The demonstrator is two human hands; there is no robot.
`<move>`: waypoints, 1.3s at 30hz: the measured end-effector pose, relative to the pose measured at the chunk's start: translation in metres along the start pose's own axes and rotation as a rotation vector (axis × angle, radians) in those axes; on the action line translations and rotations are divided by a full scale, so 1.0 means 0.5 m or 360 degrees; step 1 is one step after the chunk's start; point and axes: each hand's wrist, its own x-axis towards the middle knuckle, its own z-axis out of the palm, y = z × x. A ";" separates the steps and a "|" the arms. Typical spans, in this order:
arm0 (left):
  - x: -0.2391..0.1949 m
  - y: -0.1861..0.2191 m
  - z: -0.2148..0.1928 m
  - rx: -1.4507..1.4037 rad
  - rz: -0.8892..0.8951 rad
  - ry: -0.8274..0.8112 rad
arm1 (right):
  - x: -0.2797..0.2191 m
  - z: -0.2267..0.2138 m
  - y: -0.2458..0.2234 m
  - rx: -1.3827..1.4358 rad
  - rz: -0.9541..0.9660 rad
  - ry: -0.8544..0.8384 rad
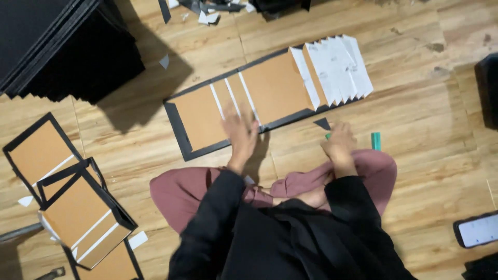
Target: The person sits on the floor and assembles book covers by applying black tape to the edges of cardboard sheets. They use a green plastic tool to smooth the tape and press the edges down, then stack the finished covers.
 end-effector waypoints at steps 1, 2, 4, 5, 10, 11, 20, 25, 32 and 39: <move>0.024 -0.041 0.038 -0.0002 0.0006 0.0004 | 0.028 0.031 0.033 0.0002 0.0000 0.0007; 0.050 -0.082 0.078 0.0237 0.0163 -0.0168 | 0.057 0.062 0.067 -0.0125 -0.0023 -0.0026; 0.055 -0.143 0.115 0.0478 0.0316 -0.0373 | 0.065 0.105 0.119 -0.0256 -0.0029 -0.0087; 0.060 -0.159 0.114 0.0578 0.0308 -0.0435 | 0.068 0.102 0.125 -0.0132 -0.0048 -0.0040; 0.054 -0.196 0.088 0.0825 0.0254 -0.0502 | 0.048 0.050 0.095 0.0507 -0.0029 0.0109; 0.068 -0.197 0.084 0.0876 0.0318 -0.0430 | 0.043 0.035 0.080 0.0732 -0.0108 0.0272; 0.260 0.050 0.225 0.0984 0.1484 -0.0472 | 0.091 0.074 0.064 0.1455 -0.0444 0.0328; 0.299 0.057 0.348 0.1323 0.1859 -0.0795 | 0.092 0.057 0.062 0.1486 -0.0236 0.0240; 0.319 0.070 0.326 0.1541 0.1821 -0.0981 | 0.115 0.081 0.062 0.1488 -0.0282 0.0286; 0.345 0.011 0.438 0.1669 0.1887 -0.1032 | 0.114 0.074 0.060 0.1666 -0.0323 0.0307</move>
